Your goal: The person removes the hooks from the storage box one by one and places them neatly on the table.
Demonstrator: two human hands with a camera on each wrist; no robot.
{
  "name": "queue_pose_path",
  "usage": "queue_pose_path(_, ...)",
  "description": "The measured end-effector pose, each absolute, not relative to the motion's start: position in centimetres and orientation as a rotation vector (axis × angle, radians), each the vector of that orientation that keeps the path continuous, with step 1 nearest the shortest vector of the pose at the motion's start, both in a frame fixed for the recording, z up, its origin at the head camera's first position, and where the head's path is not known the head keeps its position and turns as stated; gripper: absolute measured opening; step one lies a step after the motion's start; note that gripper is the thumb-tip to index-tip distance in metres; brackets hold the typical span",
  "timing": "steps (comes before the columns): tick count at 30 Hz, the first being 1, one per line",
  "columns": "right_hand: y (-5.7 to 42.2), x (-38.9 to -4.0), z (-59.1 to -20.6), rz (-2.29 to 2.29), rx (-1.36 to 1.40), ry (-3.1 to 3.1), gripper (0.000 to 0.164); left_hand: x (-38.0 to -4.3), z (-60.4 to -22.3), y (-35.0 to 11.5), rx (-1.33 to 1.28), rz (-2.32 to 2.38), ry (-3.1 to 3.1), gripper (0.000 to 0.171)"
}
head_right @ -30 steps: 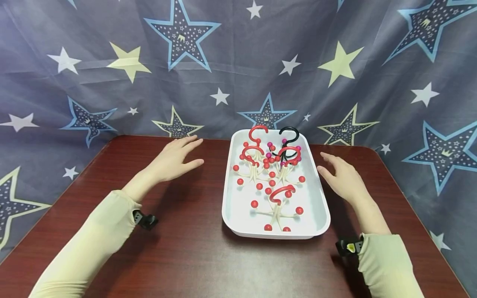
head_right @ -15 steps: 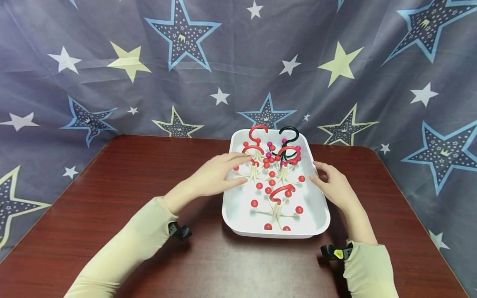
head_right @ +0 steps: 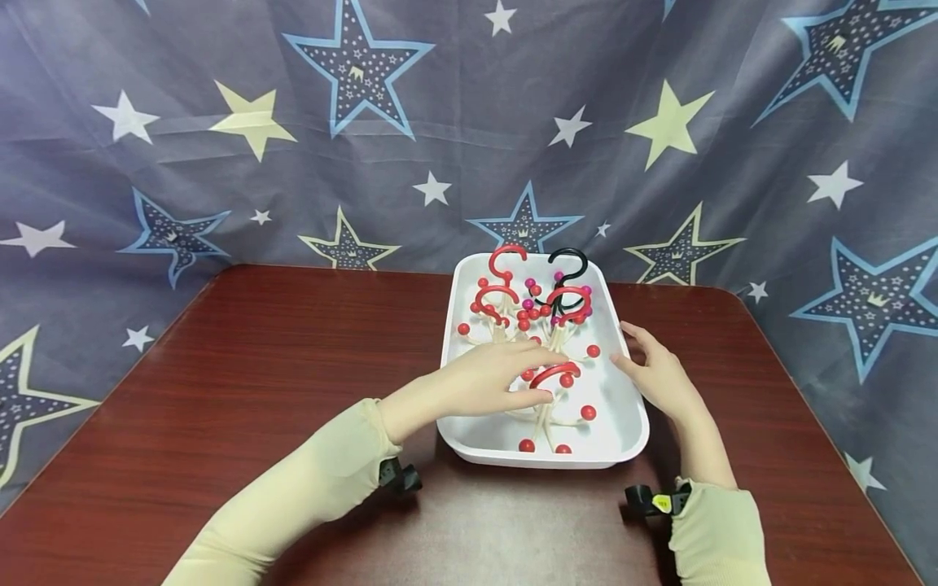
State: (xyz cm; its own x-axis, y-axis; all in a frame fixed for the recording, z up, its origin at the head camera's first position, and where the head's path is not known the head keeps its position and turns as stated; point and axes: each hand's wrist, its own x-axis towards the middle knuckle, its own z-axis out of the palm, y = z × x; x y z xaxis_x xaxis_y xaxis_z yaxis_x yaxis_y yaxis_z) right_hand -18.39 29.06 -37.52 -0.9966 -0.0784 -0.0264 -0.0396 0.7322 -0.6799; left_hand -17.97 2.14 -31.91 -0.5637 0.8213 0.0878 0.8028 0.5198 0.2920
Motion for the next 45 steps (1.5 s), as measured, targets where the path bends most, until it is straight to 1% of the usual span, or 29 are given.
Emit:
queue_pose_path(8,29.1,-18.4,-37.7,-1.167,-0.115,2.826,0.060,-17.8,-32.2,2.6,1.406,0.598,2.720,0.033)
queue_pose_path(16,29.5,-18.4,-37.7,-1.247,-0.143,2.760,0.057,-17.8,-32.1,2.5,1.382,0.730,2.775,0.023)
queue_pose_path(24,29.7,-18.4,-38.0,-1.362,-0.155,2.667,0.055,-18.1,-30.7,1.1,1.368,0.890,2.864,0.026)
queue_pose_path(30,29.8,-18.4,-38.0,-1.385,-0.148,2.645,0.055,-18.6,-29.1,-0.7,1.294,1.079,2.926,0.023)
queue_pose_path(39,29.9,-18.3,-37.9,-1.384,-0.140,2.639,0.057,-20.0,-27.2,-3.6,1.199,1.296,3.016,0.021)
queue_pose_path(45,30.1,-18.4,-38.1,-1.440,-0.146,2.575,0.060,-21.3,-26.5,-5.8,1.144,1.304,3.090,0.021)
